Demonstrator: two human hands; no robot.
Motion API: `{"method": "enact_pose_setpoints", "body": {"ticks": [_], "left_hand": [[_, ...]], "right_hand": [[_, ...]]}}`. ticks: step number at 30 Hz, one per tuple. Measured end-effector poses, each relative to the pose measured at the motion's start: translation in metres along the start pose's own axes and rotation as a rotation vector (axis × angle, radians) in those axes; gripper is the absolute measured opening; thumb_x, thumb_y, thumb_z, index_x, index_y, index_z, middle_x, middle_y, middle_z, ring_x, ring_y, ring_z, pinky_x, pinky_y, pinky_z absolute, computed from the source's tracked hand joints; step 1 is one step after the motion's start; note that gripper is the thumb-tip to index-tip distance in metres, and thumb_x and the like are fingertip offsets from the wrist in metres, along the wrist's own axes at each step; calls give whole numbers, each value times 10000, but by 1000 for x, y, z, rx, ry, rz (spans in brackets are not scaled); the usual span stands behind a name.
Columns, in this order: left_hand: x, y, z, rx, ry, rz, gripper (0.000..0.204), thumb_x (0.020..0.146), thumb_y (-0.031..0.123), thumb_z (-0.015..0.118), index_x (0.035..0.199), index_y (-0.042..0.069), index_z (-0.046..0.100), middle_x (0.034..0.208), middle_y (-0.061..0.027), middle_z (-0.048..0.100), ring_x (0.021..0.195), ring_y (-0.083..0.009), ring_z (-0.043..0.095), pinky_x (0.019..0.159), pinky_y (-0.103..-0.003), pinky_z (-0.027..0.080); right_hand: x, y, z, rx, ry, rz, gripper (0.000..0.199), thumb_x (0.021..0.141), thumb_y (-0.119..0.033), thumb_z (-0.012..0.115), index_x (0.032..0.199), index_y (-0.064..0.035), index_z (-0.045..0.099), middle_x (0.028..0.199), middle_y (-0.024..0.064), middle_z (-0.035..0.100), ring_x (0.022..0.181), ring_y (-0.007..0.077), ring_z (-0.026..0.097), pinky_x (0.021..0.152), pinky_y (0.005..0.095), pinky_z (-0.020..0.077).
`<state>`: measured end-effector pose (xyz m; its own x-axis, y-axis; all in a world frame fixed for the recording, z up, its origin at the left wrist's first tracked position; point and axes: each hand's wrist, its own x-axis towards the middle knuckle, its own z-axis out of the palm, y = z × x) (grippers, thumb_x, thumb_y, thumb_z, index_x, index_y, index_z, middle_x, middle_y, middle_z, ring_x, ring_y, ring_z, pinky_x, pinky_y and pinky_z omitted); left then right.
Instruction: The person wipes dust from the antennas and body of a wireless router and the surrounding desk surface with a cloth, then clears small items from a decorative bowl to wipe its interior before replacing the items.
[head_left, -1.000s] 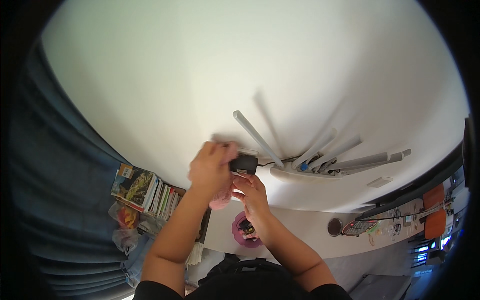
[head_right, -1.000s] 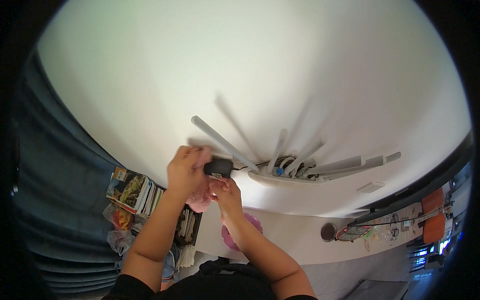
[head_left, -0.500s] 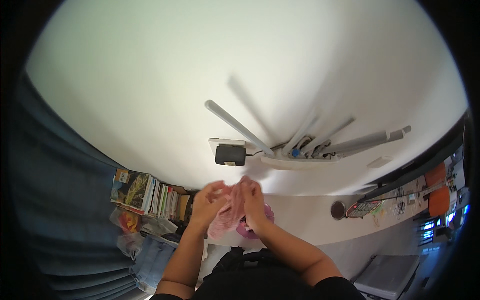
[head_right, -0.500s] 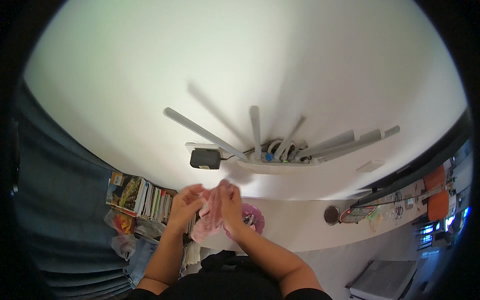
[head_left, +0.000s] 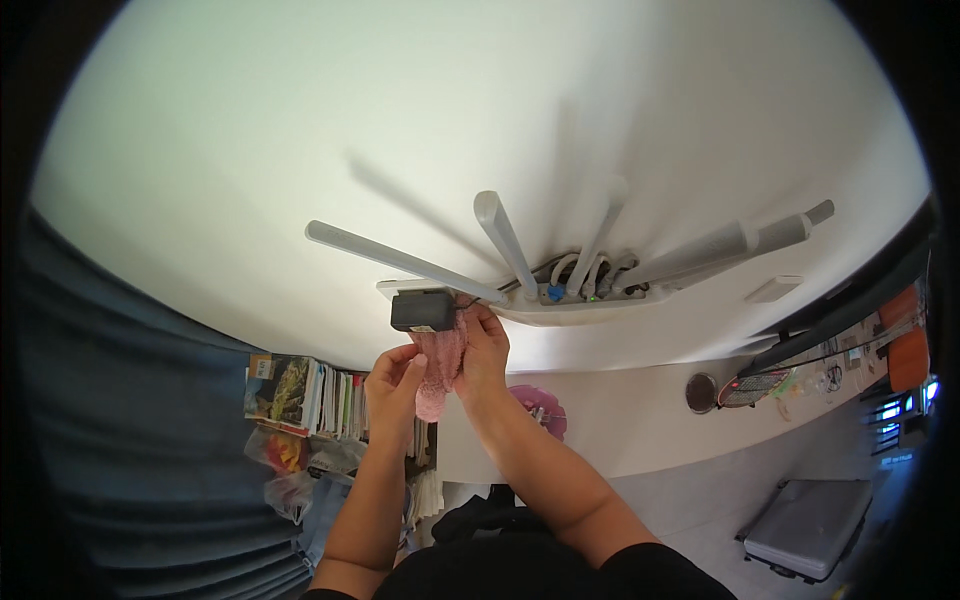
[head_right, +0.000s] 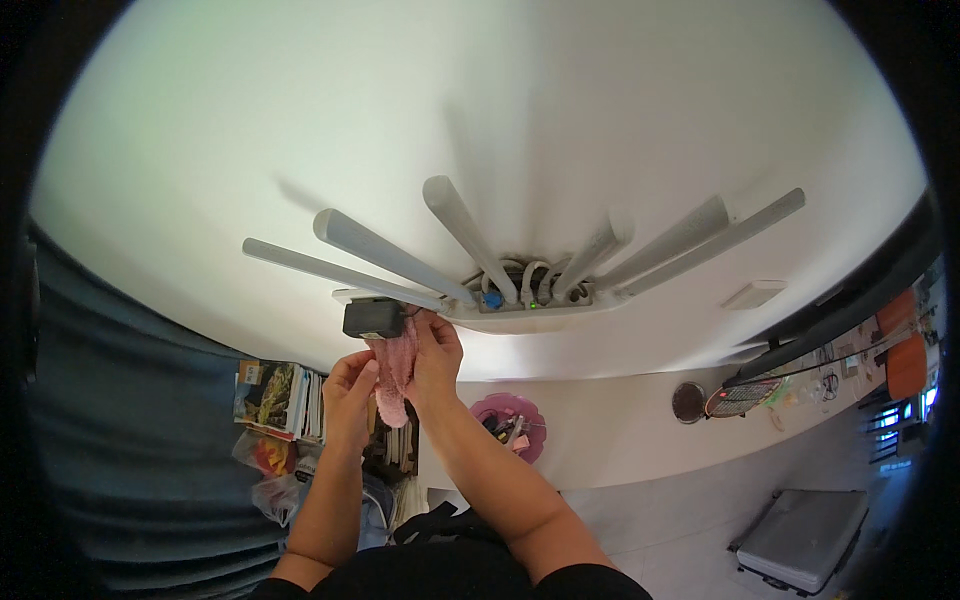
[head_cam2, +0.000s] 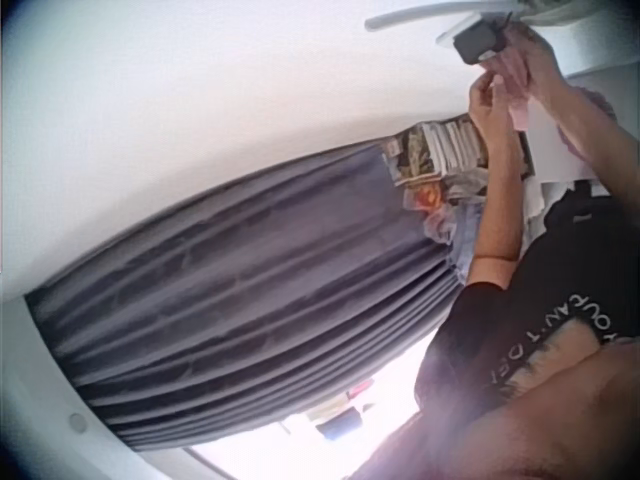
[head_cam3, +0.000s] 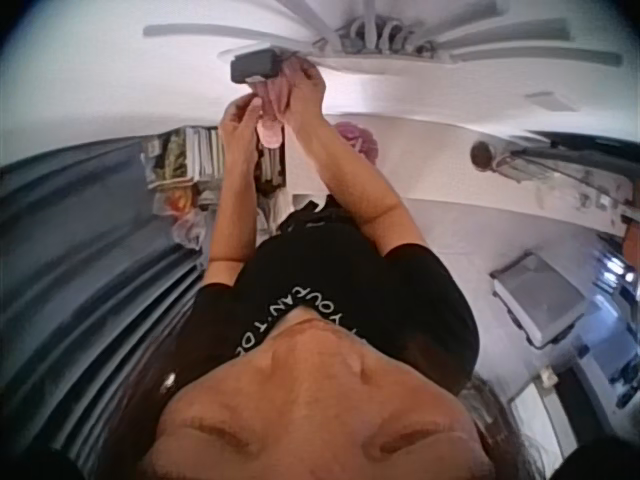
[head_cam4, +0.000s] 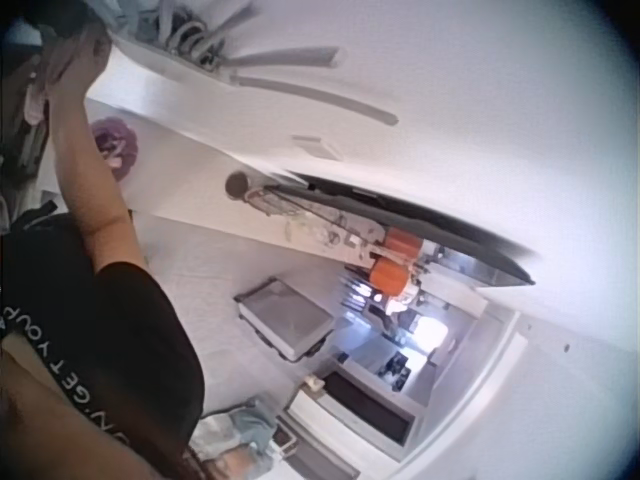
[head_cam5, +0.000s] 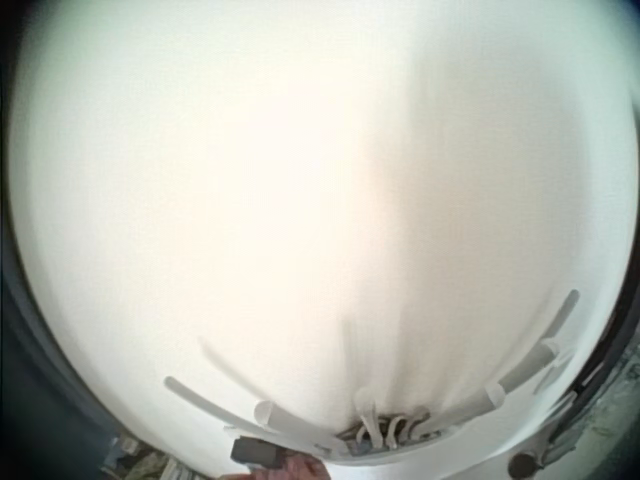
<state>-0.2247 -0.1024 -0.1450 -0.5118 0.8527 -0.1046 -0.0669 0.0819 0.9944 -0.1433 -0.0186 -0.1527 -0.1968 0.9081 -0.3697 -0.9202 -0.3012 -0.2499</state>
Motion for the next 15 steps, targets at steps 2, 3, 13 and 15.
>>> {"method": "enact_pose_setpoints", "body": {"ticks": [2, 3, 13, 15], "left_hand": [[2, -2, 4, -15, 6, 5, 257, 877, 131, 628, 1085, -14, 582, 984, -67, 635, 832, -101, 577, 734, -247, 459], [2, -1, 5, -8, 13, -15, 254, 877, 125, 625, 1085, -14, 582, 983, -69, 634, 834, -102, 577, 735, -246, 458], [4, -11, 8, -171, 66, -33, 257, 847, 53, 622, 1086, -28, 568, 966, -74, 626, 848, -111, 577, 776, -234, 457], [1, -10, 8, -142, 138, -9, 267, 845, 51, 622, 1095, -24, 562, 983, -82, 618, 863, -115, 572, 789, -241, 451]], "right_hand": [[2, 3, -12, -3, 0, 51, 105, 927, -108, 546, 900, -7, 558, 857, 144, 618, 739, 249, 642, 608, 356, 571], [0, 1, -21, 23, -5, 118, 105, 923, -104, 558, 901, -2, 554, 867, 142, 620, 736, 234, 641, 596, 340, 568], [-13, 2, -20, -341, 127, 151, 161, 910, -162, 597, 886, -6, 561, 851, 110, 619, 690, 190, 624, 556, 301, 523], [-39, -11, -14, -347, 152, 226, 174, 882, -165, 643, 917, -19, 554, 834, 67, 610, 678, 122, 589, 577, 248, 488]]}}
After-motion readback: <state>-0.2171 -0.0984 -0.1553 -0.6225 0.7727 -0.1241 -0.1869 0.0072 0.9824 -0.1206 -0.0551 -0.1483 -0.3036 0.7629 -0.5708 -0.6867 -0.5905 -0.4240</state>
